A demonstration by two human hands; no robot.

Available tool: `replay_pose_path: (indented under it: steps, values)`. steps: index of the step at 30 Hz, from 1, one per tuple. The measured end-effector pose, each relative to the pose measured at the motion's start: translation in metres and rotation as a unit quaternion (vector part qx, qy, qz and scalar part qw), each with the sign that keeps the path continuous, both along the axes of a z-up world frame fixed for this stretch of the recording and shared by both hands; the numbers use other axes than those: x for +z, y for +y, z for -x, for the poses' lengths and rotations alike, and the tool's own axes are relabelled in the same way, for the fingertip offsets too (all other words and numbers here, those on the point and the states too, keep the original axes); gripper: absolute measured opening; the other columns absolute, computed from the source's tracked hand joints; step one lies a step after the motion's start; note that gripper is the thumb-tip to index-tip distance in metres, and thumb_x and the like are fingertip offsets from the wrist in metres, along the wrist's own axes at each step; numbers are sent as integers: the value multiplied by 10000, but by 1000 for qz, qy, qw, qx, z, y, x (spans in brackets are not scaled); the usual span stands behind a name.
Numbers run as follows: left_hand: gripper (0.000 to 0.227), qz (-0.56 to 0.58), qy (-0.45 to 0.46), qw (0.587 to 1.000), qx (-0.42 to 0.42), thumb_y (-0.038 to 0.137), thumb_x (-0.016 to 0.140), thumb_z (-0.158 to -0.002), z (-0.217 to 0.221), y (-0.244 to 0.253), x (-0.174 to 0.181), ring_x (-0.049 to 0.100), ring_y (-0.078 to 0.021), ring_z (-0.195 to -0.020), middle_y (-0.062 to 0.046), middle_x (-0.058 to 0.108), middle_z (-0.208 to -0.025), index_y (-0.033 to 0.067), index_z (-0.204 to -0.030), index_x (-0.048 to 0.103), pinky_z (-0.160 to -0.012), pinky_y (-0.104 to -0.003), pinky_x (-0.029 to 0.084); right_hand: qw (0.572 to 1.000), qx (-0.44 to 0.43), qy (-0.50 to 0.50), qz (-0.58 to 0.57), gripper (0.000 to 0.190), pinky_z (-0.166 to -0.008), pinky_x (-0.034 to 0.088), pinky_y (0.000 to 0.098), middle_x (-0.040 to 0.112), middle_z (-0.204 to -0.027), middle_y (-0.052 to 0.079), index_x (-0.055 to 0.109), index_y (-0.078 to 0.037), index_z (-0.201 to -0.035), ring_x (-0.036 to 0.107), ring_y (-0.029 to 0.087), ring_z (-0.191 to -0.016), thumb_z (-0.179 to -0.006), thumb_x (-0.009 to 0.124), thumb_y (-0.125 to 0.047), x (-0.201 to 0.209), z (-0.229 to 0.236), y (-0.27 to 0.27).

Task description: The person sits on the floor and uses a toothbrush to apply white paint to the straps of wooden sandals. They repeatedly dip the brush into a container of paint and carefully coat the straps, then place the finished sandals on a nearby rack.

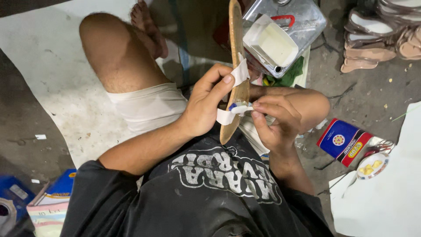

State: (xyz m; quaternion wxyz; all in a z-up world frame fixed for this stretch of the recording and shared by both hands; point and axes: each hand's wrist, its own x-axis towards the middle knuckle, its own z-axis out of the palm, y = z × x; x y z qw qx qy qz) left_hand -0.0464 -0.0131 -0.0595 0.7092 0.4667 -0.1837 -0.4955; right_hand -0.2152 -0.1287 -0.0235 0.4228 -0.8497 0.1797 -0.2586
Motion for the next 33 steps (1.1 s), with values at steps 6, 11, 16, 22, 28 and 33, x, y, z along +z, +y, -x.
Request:
replay_pose_path:
  steps: [6, 11, 16, 22, 28, 33]
  values:
    - [238, 6, 58, 998, 17, 272, 494, -1135, 4, -4, -4, 562, -63, -968, -5, 621, -1024, 53, -1135, 585, -891, -250, 493, 998, 14, 9, 54, 225, -818, 568, 331, 692, -1041, 168, 662, -36, -1074, 696, 260, -920, -898, 747, 76, 1, -1, -2]
    - [247, 13, 30, 999, 32, 268, 482, -1143, 2, -5, -9, 564, -64, -1001, -8, 627, -1038, 46, -1154, 591, -938, -248, 484, 996, 38, 23, 83, 227, -790, 536, 329, 715, -979, 142, 685, -70, -1027, 693, 240, -865, -849, 759, 50, 10, 3, 0]
    - [240, 32, 58, 998, 15, 261, 489, -1141, 5, -5, -10, 563, -69, -1016, -13, 632, -1055, 45, -1164, 589, -947, -253, 483, 999, 37, 5, 36, 205, -753, 575, 322, 726, -975, 147, 666, -20, -1062, 723, 243, -836, -892, 735, 72, 4, 3, -4]
    - [244, 18, 275, 959, -58, 261, 479, -1128, 1, -3, 4, 625, -136, -1008, -75, 646, -1090, 41, -1173, 573, -912, -325, 527, 989, -137, -49, 18, 153, -725, 569, 330, 699, -1007, 159, 671, 42, -1118, 712, 253, -832, -977, 706, 89, -39, 16, -19]
    - [292, 102, 366, 925, -4, 313, 440, -1124, -3, -8, 2, 658, -202, -1087, -107, 653, -1185, 58, -1237, 524, -967, -389, 550, 879, -128, -170, -427, 183, -901, 479, 322, 611, -1083, 147, 545, 52, -1164, 594, 212, -1009, -1118, 626, -106, -93, 24, -31]
    - [207, 152, 195, 968, 36, 215, 543, -1188, 12, -15, -27, 576, -139, -1003, -65, 595, -1107, 23, -1129, 592, -931, -323, 494, 804, -50, -174, -566, 655, -1124, 484, 418, 555, -1477, 166, 408, 21, -1543, 541, 307, -1363, -990, 612, -265, -98, 9, -8]
